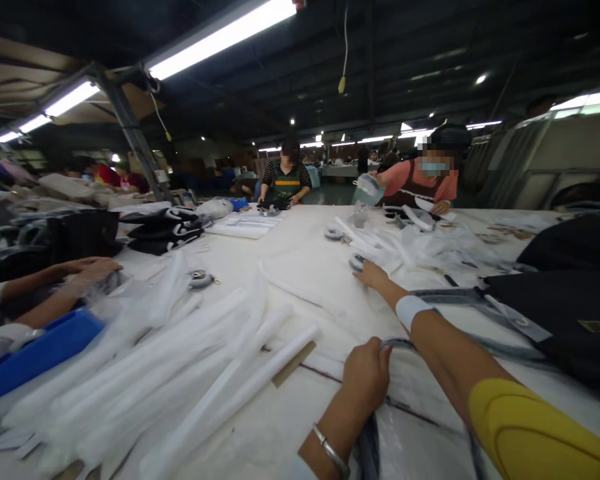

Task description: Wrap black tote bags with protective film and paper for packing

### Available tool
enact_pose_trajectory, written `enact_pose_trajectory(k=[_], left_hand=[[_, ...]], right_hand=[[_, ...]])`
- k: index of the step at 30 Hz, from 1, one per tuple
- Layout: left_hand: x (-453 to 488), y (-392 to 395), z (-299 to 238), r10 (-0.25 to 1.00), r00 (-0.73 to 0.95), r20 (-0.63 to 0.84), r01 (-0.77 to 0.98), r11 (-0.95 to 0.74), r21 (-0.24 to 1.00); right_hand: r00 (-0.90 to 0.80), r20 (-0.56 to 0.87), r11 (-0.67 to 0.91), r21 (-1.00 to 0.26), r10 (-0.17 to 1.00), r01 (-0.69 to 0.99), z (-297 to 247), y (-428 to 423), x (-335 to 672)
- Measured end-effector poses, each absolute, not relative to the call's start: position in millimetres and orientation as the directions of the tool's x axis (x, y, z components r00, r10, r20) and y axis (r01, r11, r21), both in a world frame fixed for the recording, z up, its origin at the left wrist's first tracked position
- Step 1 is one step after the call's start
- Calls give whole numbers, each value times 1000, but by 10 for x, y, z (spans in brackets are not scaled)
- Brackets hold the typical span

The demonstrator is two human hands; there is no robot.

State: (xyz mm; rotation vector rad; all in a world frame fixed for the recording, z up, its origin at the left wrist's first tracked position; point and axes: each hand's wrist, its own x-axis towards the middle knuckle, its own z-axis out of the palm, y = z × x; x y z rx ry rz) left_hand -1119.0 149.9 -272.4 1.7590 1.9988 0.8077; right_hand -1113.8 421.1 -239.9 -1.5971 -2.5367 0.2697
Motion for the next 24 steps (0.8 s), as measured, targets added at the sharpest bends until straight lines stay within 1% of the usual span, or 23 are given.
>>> enact_pose_trajectory(k=[4, 7, 10, 11, 12, 13, 14, 16, 17, 19, 21, 22, 23, 24], left_hand=[[-11193, 1477, -2705, 980, -168, 110, 767, 60, 639], [-11212, 1479, -2720, 974, -174, 144, 741, 34, 670], [-11231, 1501, -2746, 970, -181, 163, 714, 15, 700], [-11236, 1510, -2754, 969, -183, 166, 703, 11, 711], [-11241, 1518, -2762, 969, -182, 169, 691, 4, 723], [-11246, 1526, -2769, 968, -182, 174, 676, -5, 736], [-11250, 1532, -2775, 967, -182, 180, 660, -15, 751], [-11260, 1541, -2786, 965, -179, 189, 631, -35, 775], [-11265, 1544, -2789, 966, -175, 193, 620, -44, 784], [-11276, 1548, -2792, 965, -161, 207, 609, -68, 790], [-11286, 1548, -2790, 964, -147, 224, 612, -89, 786], [-11290, 1549, -2787, 963, -142, 230, 614, -96, 783], [-11295, 1549, -2786, 962, -140, 234, 615, -101, 782], [-11299, 1550, -2785, 962, -140, 235, 614, -102, 783]], right_hand=[[-514, -3, 505, -177, 858, 845, -2322, 3990, -10964], [-600, 55, 597, -202, 798, 776, -2207, 3752, -10719], [-668, 124, 672, -273, 734, 688, -2039, 3502, -10426], [-685, 139, 687, -315, 715, 654, -1973, 3411, -10320], [-693, 150, 685, -392, 706, 613, -1906, 3313, -10209], [-691, 154, 658, -504, 707, 560, -1843, 3210, -10093], [-680, 146, 595, -635, 718, 492, -1787, 3101, -9971], [-647, 88, 380, -865, 758, 329, -1717, 2885, -9706], [-627, 50, 265, -930, 777, 254, -1711, 2787, -9565], [-572, -27, 109, -973, 820, 202, -1757, 2632, -9275], [-442, -101, 23, -964, 891, 266, -1857, 2538, -8997], [-340, -106, 11, -945, 935, 326, -1913, 2508, -8874], [-230, -68, 29, -918, 971, 396, -1965, 2486, -8772], [-139, 13, 78, -876, 990, 476, -2009, 2466, -8693]])
